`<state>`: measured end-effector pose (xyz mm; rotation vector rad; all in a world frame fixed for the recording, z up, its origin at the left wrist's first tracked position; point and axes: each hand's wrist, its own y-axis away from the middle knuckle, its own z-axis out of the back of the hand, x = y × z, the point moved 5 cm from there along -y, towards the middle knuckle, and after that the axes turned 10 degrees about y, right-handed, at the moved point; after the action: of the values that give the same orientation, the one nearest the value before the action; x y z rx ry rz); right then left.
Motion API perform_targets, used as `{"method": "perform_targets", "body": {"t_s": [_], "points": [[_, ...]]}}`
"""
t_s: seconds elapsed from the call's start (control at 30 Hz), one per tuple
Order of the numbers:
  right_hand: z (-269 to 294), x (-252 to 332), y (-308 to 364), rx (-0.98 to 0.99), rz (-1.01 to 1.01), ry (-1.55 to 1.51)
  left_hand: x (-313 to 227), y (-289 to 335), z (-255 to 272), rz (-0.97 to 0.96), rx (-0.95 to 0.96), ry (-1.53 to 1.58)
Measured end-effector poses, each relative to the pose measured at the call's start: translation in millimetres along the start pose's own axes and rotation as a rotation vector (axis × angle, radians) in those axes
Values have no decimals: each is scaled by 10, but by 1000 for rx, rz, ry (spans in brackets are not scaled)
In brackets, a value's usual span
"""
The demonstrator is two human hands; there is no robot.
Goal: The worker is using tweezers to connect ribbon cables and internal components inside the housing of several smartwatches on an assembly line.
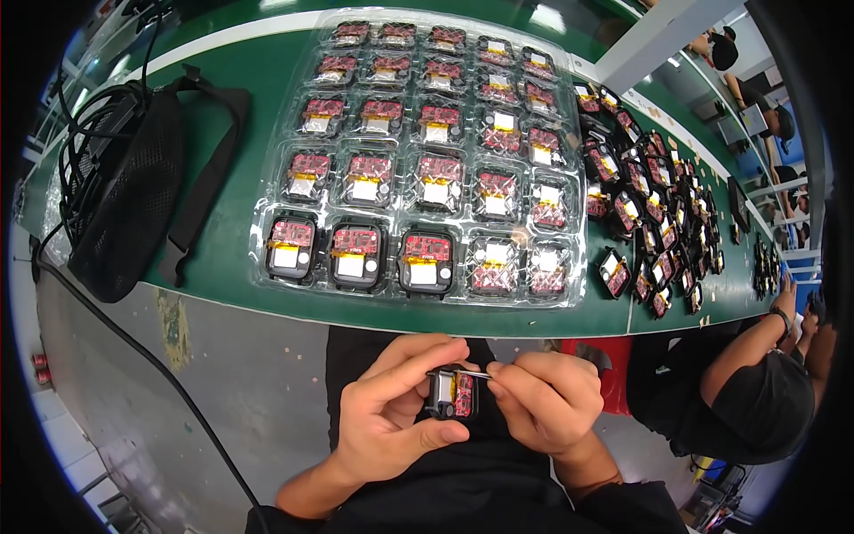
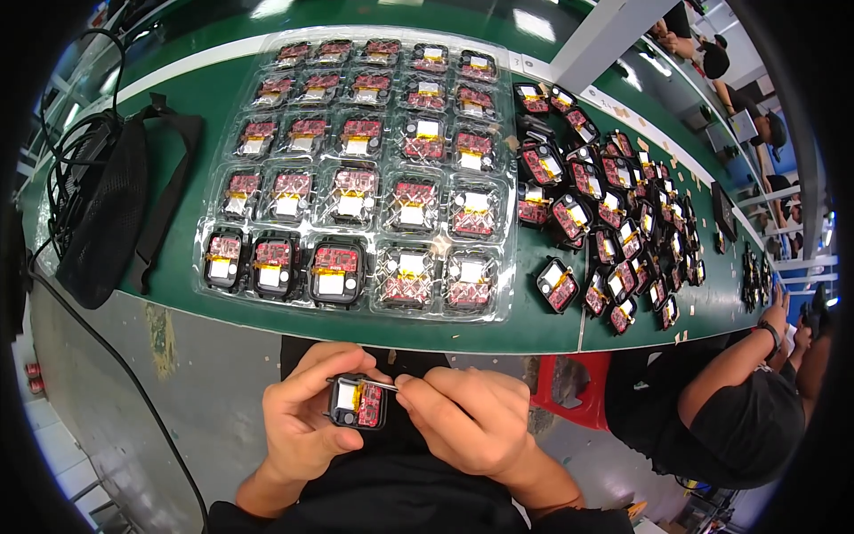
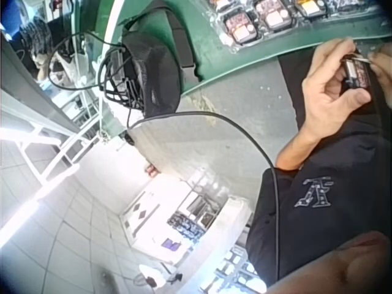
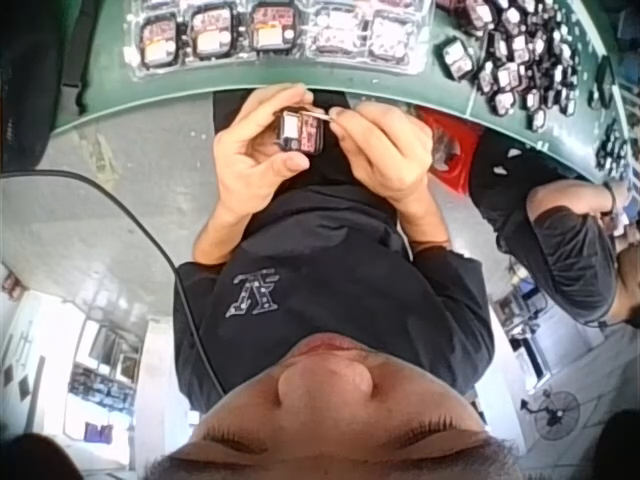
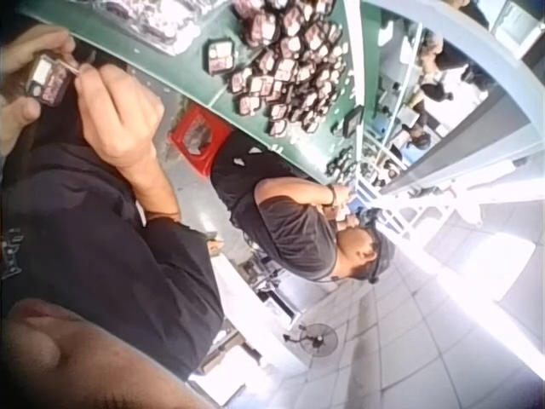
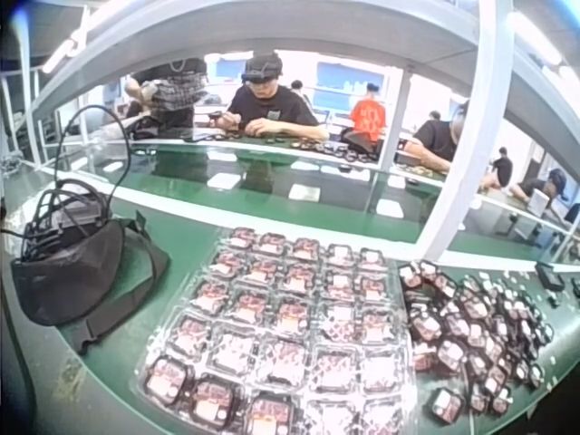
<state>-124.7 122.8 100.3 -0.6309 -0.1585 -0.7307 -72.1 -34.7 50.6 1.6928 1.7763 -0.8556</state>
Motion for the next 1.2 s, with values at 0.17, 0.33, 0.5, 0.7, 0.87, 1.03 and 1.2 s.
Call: {"method": "perform_targets", "body": {"t_s": [0.17,0.33,0.5,0.7,0.87,1.03,1.2], "points": [[12,16,34,6,33,48,21,-6,-23,13,-35,10],[170,-115,12,-58,-38,-78,-68,-10,-50,-65,-3,-69],[401,-452,74,-200,-373,279,-192,-113,-117,-239,89,-468],[375,-593,122,-90,-462,387,-366,-382,-426,-548,72,-884],[380,-607,136,-86,-528,323,-366,-688,-541,-677,22,-1286],[379,-630,135,-71,-505,332,-309,-721,-568,-565,0,-1508],[390,-649,144,-110,-467,317,-279,-661,-563,-579,1,-1542]]}}
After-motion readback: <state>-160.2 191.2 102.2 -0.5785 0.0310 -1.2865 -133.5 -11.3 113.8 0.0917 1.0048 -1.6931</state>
